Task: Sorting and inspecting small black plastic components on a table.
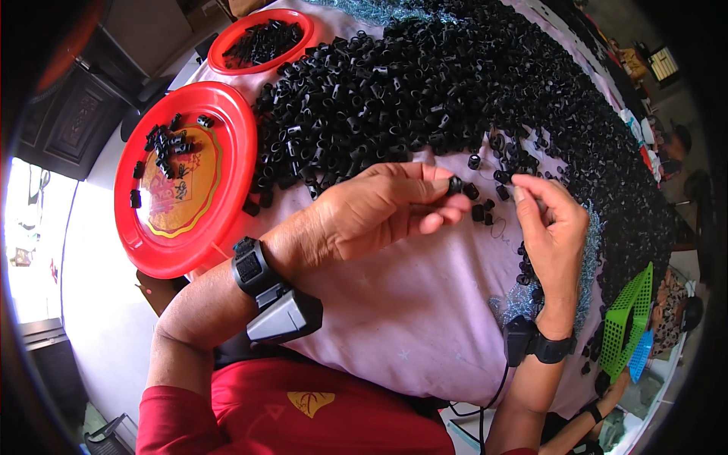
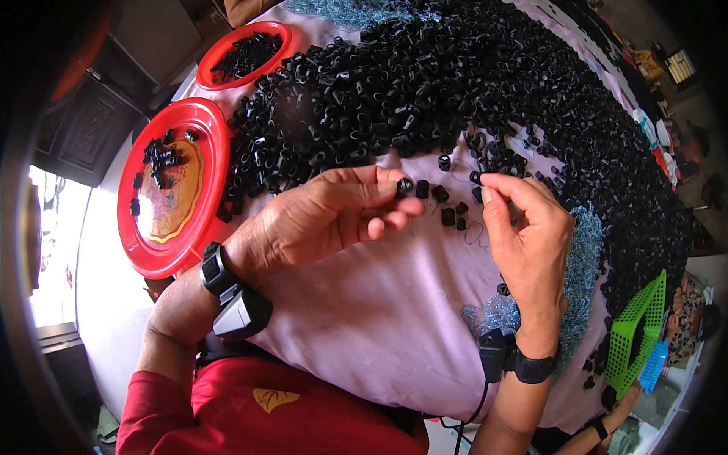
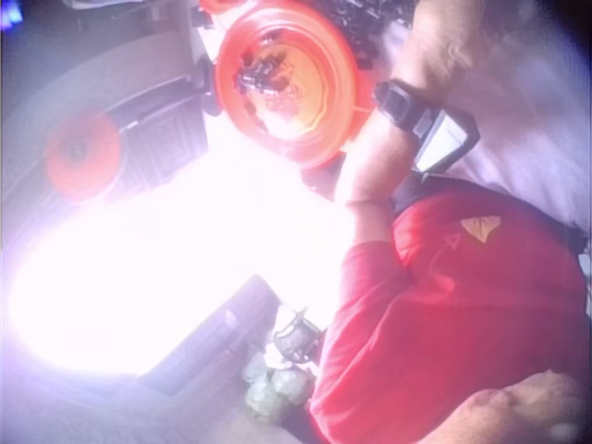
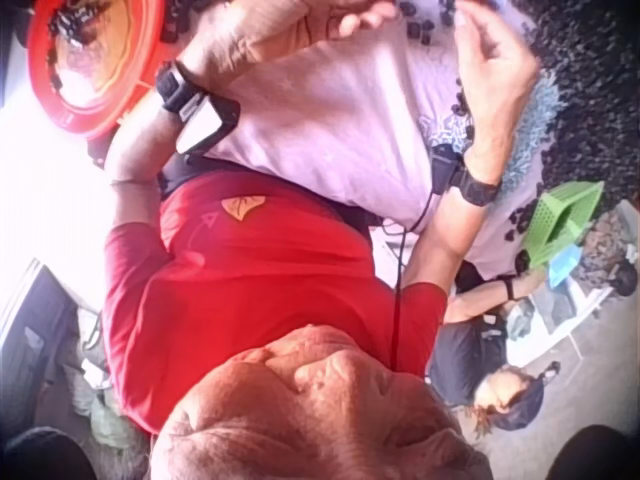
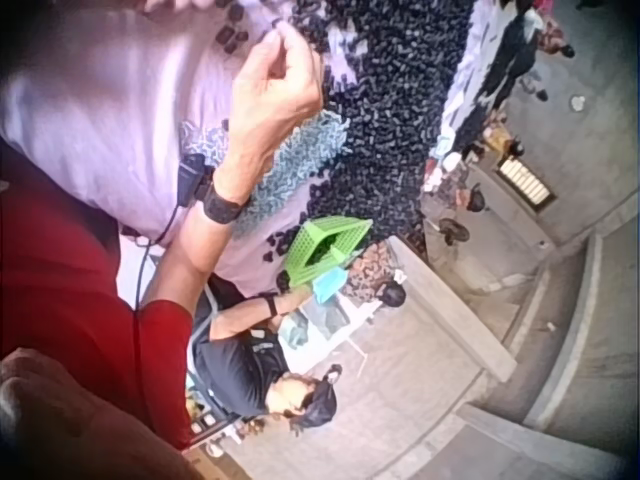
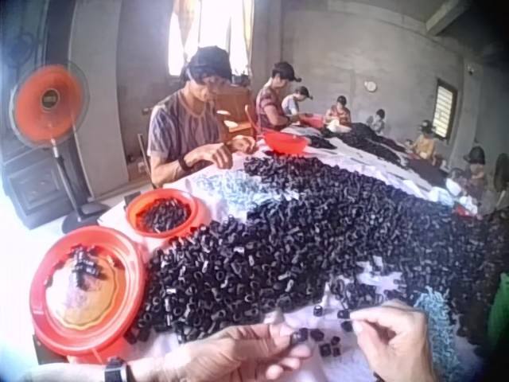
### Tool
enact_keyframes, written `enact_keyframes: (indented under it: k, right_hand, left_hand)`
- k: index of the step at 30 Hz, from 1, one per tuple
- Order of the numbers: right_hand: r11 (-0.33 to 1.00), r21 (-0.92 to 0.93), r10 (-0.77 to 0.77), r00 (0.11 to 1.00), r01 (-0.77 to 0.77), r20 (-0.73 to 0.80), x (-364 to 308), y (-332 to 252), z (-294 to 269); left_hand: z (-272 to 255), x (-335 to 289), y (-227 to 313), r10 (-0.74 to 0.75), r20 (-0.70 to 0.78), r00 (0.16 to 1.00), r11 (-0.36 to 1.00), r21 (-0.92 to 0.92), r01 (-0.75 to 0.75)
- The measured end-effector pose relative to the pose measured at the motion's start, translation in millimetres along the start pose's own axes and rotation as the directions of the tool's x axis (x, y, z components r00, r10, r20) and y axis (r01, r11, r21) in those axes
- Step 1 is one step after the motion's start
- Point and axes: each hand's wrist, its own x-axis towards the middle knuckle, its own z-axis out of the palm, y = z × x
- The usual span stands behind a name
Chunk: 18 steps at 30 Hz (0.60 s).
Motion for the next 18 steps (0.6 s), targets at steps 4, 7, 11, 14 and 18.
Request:
enact_keyframes:
  k: [4,7,11,14,18]
  right_hand:
    - [0.958,-0.24,-0.117,0.98,0.154,0.162,2.1,9.6,5.5]
    - [0.925,-0.305,-0.158,0.96,0.226,0.233,2.1,11.1,12.0]
    - [0.919,-0.302,-0.161,0.939,0.254,0.303,2.2,9.7,11.6]
    - [0.96,-0.204,-0.154,0.969,0.193,0.194,0.3,6.4,13.9]
    - [0.976,0.216,-0.045,0.992,0.019,0.114,-8.2,-6.6,22.3]
  left_hand:
    - [-1.4,-0.7,-2.4,0.037,-0.044,0.998,0.991,0.127,-0.032]
    - [-6.9,0.3,-2.1,0.076,-0.009,0.997,0.985,0.153,-0.074]
    - [-0.6,-1.5,-7.3,0.029,0.001,1.0,0.982,0.189,-0.029]
    - [3.0,-0.2,-10.3,0.028,-0.004,1.0,0.974,0.225,-0.027]
    - [3.8,0.5,-15.1,0.073,-0.014,0.997,0.954,0.293,-0.065]
